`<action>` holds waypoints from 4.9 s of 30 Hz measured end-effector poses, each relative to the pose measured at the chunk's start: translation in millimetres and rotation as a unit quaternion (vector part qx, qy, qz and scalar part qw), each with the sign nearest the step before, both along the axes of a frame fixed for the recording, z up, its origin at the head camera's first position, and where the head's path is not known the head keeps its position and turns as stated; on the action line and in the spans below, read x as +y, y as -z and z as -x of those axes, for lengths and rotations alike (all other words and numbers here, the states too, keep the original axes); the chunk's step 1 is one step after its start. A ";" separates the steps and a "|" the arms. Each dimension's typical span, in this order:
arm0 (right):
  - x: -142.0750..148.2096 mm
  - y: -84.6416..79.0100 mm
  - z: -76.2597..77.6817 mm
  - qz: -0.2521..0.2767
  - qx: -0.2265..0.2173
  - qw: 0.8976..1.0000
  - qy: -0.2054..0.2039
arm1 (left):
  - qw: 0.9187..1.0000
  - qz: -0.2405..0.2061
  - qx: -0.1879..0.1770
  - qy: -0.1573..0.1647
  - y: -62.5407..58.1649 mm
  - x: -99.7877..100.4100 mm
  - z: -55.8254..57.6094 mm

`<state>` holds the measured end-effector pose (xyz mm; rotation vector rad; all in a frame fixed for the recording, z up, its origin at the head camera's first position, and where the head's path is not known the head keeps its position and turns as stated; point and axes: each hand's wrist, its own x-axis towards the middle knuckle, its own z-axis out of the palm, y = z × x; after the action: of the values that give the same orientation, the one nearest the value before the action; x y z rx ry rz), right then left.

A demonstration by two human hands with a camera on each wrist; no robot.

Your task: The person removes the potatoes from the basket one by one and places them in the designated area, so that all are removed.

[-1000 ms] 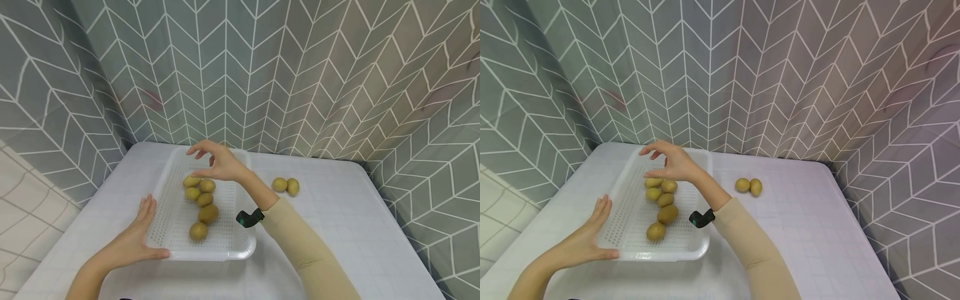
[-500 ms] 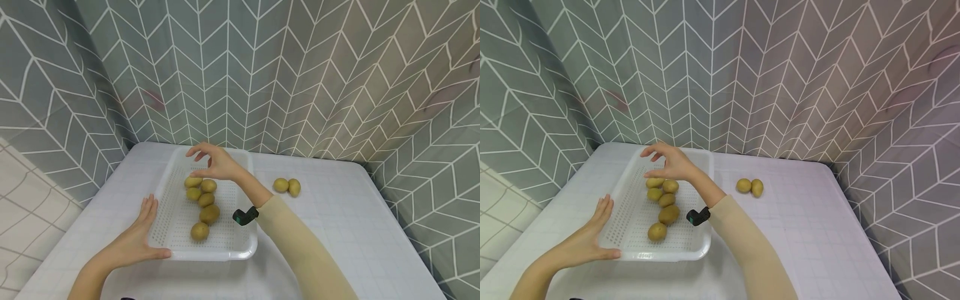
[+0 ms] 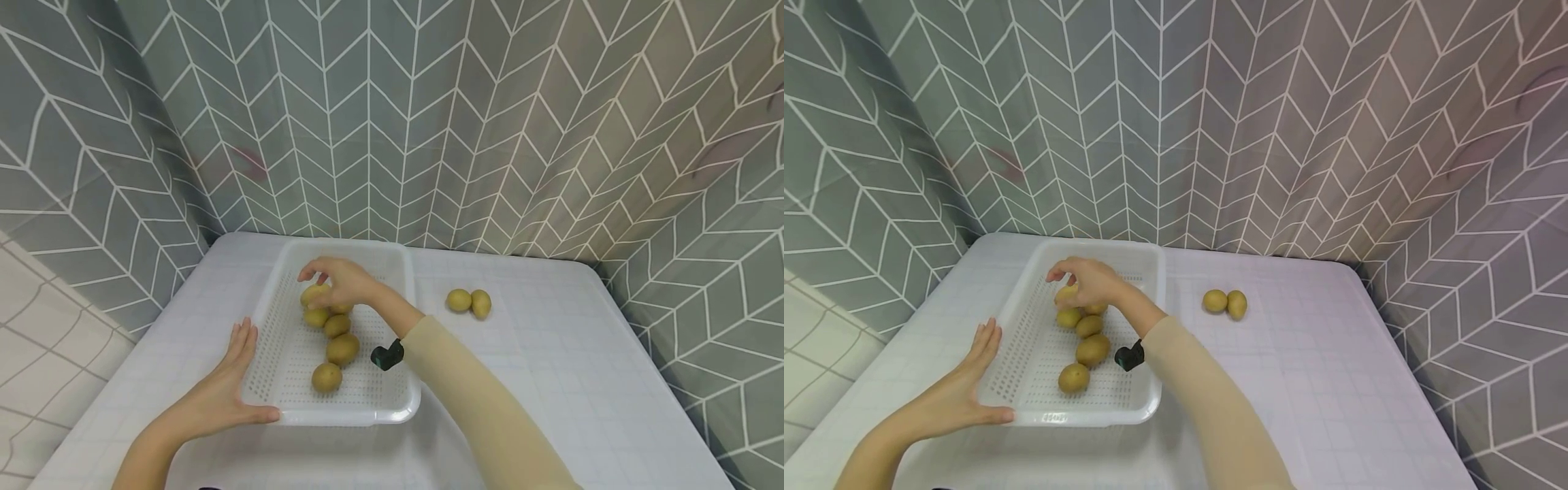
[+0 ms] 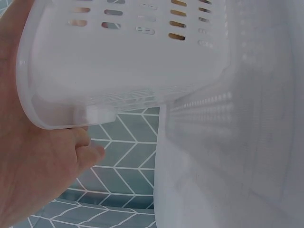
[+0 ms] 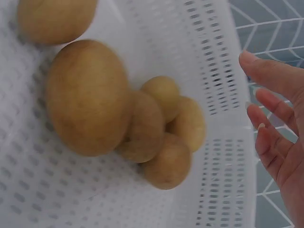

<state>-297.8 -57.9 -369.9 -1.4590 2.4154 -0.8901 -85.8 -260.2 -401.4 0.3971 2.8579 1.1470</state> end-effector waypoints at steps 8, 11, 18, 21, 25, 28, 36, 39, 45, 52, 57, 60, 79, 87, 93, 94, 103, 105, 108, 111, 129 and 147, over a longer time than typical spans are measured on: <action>-10.4 15.5 -0.8 -0.110 0.057 0.992 0.009 | 1.000 -0.004 0.001 0.001 1.0 0.0 -0.5; -13.1 19.3 -3.5 -0.145 0.090 0.985 0.001 | 1.000 -0.003 0.000 0.001 1.0 0.1 -0.5; -18.4 28.3 -10.8 -0.212 0.148 0.966 -0.010 | 1.000 0.000 0.001 0.000 0.3 0.5 -0.6; -20.3 31.2 -14.2 -0.236 0.153 0.960 -0.005 | 1.000 0.000 0.001 0.000 0.2 0.5 -0.9; -21.9 34.5 -17.3 -0.260 0.151 0.954 -0.002 | 1.000 0.002 -0.002 0.000 -0.4 0.4 -1.3; -22.6 38.4 -18.6 -0.277 0.155 0.948 -0.013 | 1.000 0.005 -0.006 0.001 -1.1 0.3 -1.8; -22.5 39.8 -20.4 -0.283 0.170 0.944 -0.031 | 1.000 0.011 -0.010 0.004 -4.3 1.2 -0.8; -22.7 37.5 -19.7 -0.267 0.168 0.949 -0.021 | 1.000 0.009 -0.009 0.004 -4.7 1.0 -0.8; -23.0 32.6 -19.9 -0.204 0.137 0.969 0.002 | 1.000 0.012 -0.007 0.000 -2.5 0.2 -2.1; -23.2 26.4 -20.3 -0.135 0.091 0.987 0.014 | 1.000 0.012 -0.001 -0.001 0.3 -0.5 -1.6; -20.2 12.4 -19.4 -0.088 0.033 0.995 0.021 | 1.000 0.014 0.001 0.000 1.2 -0.3 -0.9; -14.9 -0.2 -19.3 -0.039 -0.008 0.999 0.031 | 1.000 0.015 0.001 0.000 1.4 0.0 -0.7; 16.9 -43.4 -26.5 0.136 -0.032 0.990 0.022 | 1.000 0.003 -0.001 -0.001 0.5 1.2 -0.8; 27.8 -50.0 -29.6 0.195 -0.050 0.979 -0.013 | 1.000 0.000 0.002 0.000 1.7 1.0 -0.4; 37.4 -56.8 -33.3 0.226 -0.043 0.972 -0.038 | 1.000 -0.003 0.001 0.001 1.5 1.0 -0.5; 39.2 -58.1 -33.9 0.230 -0.041 0.971 -0.043 | 1.000 -0.004 0.001 0.002 1.9 0.9 -0.5; 59.2 -67.3 -34.4 0.258 -0.043 0.964 -0.041 | 1.000 -0.002 0.004 0.000 2.4 1.0 0.0; 63.7 -68.3 -33.7 0.260 -0.041 0.964 -0.038 | 1.000 0.000 0.005 0.000 2.6 0.8 0.0; 70.6 -69.0 -32.0 0.260 -0.036 0.964 -0.033 | 1.000 0.000 0.005 0.001 3.0 0.7 -0.1; 77.5 -69.2 -29.9 0.261 -0.033 0.964 -0.027 | 1.000 0.000 0.008 0.002 3.3 0.7 -0.1; 124.6 -68.5 -25.7 0.252 -0.010 0.967 0.011 | 1.000 -0.004 0.006 0.002 5.4 1.3 -0.1; 171.2 -67.0 -21.9 0.238 0.000 0.970 0.059 | 1.000 -0.007 0.008 0.003 6.9 1.3 1.8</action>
<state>-275.9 113.3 -302.9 -1.4566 2.4143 -1.5827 -87.5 -258.9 -408.3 0.4176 2.8607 1.1686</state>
